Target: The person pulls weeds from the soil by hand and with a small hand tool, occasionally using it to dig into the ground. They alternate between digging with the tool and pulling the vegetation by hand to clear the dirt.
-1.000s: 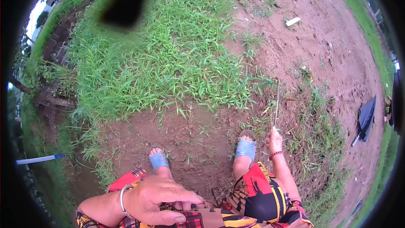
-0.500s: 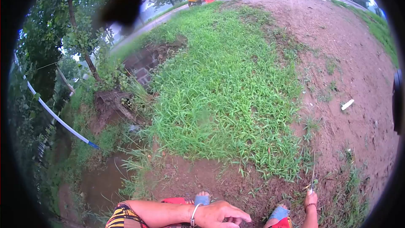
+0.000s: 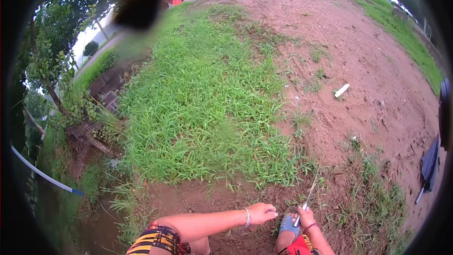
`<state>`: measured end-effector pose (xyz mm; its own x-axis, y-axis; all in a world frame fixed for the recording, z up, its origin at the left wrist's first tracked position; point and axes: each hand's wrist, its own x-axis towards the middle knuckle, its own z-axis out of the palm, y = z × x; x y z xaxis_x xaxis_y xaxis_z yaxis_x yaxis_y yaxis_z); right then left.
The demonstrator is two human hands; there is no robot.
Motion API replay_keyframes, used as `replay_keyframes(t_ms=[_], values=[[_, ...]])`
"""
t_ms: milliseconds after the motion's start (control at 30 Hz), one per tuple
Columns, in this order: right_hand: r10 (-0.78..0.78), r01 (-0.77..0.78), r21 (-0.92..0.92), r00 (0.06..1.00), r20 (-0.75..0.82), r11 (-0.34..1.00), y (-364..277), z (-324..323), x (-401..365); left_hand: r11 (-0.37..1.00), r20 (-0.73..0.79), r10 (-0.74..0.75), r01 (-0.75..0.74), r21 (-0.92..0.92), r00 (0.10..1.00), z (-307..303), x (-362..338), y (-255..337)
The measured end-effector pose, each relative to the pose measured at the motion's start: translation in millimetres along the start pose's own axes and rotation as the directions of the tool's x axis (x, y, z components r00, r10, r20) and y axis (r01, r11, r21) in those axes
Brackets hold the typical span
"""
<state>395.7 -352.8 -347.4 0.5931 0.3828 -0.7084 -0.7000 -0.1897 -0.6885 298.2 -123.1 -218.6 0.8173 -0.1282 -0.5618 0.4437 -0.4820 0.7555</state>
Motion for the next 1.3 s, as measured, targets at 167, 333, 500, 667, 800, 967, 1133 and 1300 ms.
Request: replay_keyframes(t_ms=[167,333,500,667,800,967,1133,1300], values=[[-0.204,0.22,-0.488,0.975,0.085,0.845,28.9,-16.9,38.0,0.82,0.096,-0.386,0.389,-0.419,0.917,29.5,76.1,12.2],[-0.173,0.327,-0.731,0.944,0.28,0.599,-66.3,12.0,-35.6,0.663,0.158,-0.327,0.346,-0.664,0.932,49.7,113.8,-1.5],[-0.626,0.235,-0.972,0.76,0.178,0.009,-103.1,-6.0,-6.7,0.931,-0.112,-0.25,0.206,-0.302,0.962,45.4,126.6,-14.7],[-0.623,0.03,-0.955,0.752,0.215,-0.294,-147.3,-45.6,56.3,0.994,-0.301,0.019,-0.051,-0.096,0.953,35.9,98.8,-19.4],[-0.489,0.038,-0.946,0.849,0.201,-0.323,-182.1,-39.1,61.3,0.947,-0.232,-0.105,0.026,-0.321,0.967,42.5,117.6,-50.9],[-0.612,-0.162,-0.932,0.787,0.076,-0.324,-169.3,-70.3,85.1,0.824,0.053,-0.334,0.319,-0.468,0.941,12.1,117.9,-34.8],[-0.347,-0.373,-0.917,0.886,-0.306,-0.142,-149.5,-95.8,100.9,0.975,-0.252,-0.196,0.16,-0.155,0.948,31.4,146.0,-62.7],[-0.551,-0.312,-0.941,0.766,-0.331,0.133,-112.8,-130.1,71.5,0.725,0.048,-0.261,0.229,-0.649,0.964,13.4,104.2,4.3]])
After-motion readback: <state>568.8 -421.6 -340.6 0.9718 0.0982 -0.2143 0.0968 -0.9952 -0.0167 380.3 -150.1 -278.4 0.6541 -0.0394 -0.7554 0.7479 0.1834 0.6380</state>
